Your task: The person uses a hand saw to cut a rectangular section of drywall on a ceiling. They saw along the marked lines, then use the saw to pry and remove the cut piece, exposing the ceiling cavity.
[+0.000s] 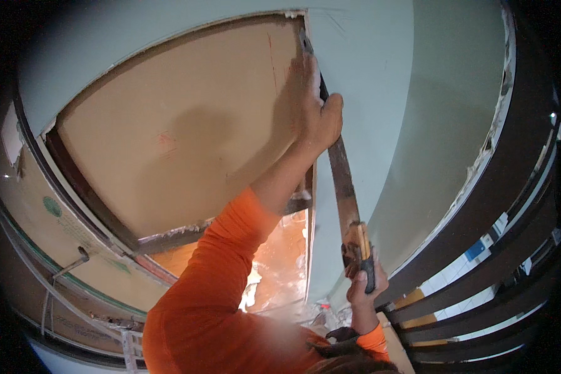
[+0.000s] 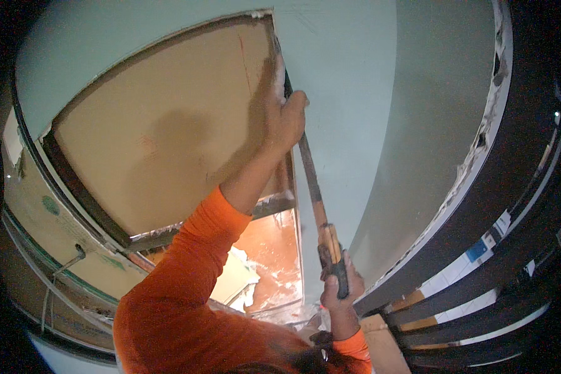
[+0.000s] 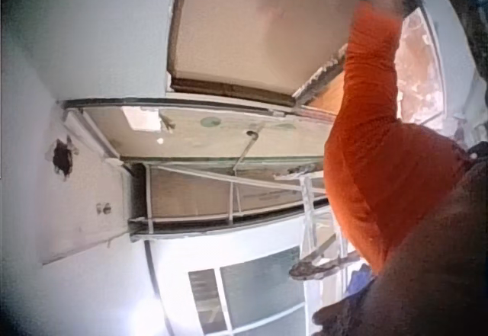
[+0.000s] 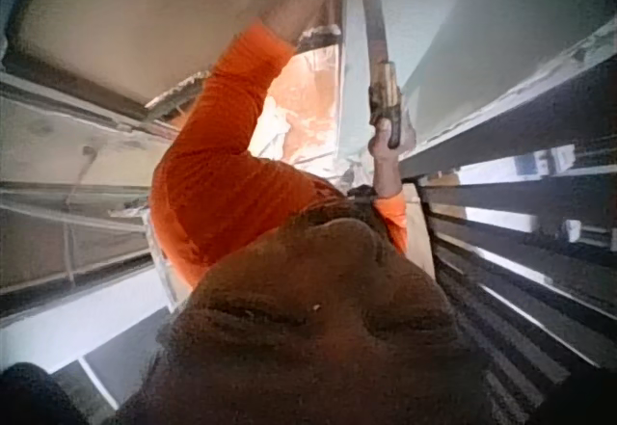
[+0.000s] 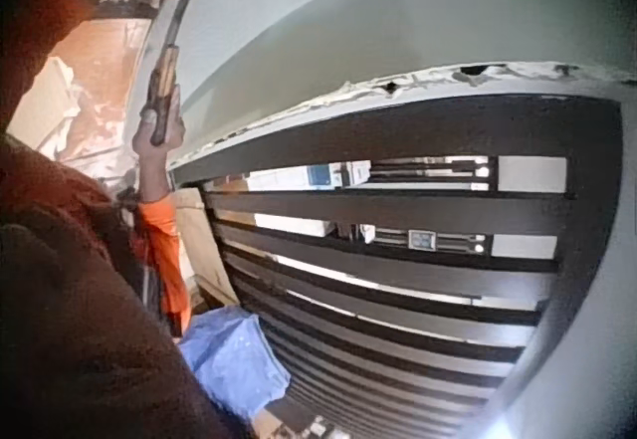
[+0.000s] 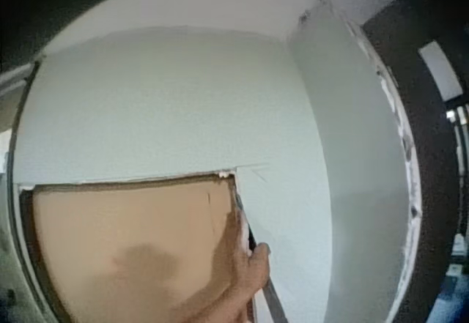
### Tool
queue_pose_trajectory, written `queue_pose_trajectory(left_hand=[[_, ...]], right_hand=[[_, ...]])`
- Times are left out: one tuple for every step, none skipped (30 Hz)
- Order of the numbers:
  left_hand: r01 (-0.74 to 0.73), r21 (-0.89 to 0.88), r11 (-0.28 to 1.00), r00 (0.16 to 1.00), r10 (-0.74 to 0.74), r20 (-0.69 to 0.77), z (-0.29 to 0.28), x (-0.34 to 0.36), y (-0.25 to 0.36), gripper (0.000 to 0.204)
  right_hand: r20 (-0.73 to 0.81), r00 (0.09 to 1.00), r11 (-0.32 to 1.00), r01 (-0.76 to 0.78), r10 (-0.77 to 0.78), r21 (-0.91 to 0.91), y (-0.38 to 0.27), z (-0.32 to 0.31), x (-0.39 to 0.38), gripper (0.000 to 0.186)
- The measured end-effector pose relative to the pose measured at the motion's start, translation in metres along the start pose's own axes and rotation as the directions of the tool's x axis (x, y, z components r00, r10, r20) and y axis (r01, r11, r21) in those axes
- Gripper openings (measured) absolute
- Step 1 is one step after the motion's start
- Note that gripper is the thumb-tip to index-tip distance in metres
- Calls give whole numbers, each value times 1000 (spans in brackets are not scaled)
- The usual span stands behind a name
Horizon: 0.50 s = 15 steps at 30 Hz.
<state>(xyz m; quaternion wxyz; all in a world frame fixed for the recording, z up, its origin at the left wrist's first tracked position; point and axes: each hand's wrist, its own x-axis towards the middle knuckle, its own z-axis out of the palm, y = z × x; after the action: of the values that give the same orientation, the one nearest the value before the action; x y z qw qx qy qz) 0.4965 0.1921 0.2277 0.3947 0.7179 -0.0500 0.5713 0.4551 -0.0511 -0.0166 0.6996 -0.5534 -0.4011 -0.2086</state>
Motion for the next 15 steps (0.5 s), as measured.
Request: queue_pose_trajectory(left_hand=[[-33, 60, 998, 999, 34, -23, -1, -3, -7, 79], [-45, 127, 991, 998, 51, -45, -3, -13, -15, 79], [-140, 289, 947, 984, 165, -66, -5, -16, -24, 79], [-195, 351, 916, 971, 230, -62, -1, -10, -20, 79], [-258, 415, 872, 950, 307, -54, 2, 0, -15, 79], [-274, 400, 875, 950, 311, -28, 2, 5, 2, 78], [-277, 403, 872, 953, 304, -3, -3, 2, 10, 78], [-216, 270, 938, 970, 237, -48, -1, -1, 3, 77], [-150, 139, 979, 984, 162, -72, -1, -5, -6, 77], [-175, 174, 969, 977, 193, -91, -3, -4, -12, 77], [-187, 214, 959, 972, 213, -102, -6, -9, -19, 76], [-266, 399, 877, 938, 332, -102, -4, -14, -16, 76], [-228, 398, 889, 951, 291, -105, -1, -13, -14, 76], [-203, 399, 894, 957, 267, -111, 2, -5, -11, 75], [-40, 212, 976, 995, 60, -86, 5, 1, 18, 75]], right_hand=[[23, 999, 995, -36, 34, 89, -2, 0, 1, 66], [50, 995, 988, -93, 88, 123, -4, -1, -11, 65], [69, 992, 980, -118, 109, 163, -2, 0, -18, 65], [85, 989, 973, -136, 122, 186, 6, -1, -17, 64], [17, 1000, 989, -12, 10, 147, 17, 6, -12, 62], [-12, 993, 993, 119, -119, 8, 21, 7, -3, 62], [3, 997, 997, 72, -72, 6, 21, 8, -4, 62], [17, 1000, 1000, 26, -26, 4, 22, 7, -8, 63], [40, 999, 999, -27, 25, 38, 21, 9, -17, 63], [56, 997, 996, -58, 54, 74, 25, 9, -20, 63], [73, 994, 990, -90, 82, 110, 26, 10, -25, 63], [22, 991, 981, -131, 130, 144, 24, 11, -32, 63], [16, 994, 986, -105, 104, 133, 33, 16, -27, 63], [10, 997, 990, -78, 78, 120, 43, 21, -21, 63], [-14, 998, 994, -52, 53, 97, 46, 23, -18, 63]])
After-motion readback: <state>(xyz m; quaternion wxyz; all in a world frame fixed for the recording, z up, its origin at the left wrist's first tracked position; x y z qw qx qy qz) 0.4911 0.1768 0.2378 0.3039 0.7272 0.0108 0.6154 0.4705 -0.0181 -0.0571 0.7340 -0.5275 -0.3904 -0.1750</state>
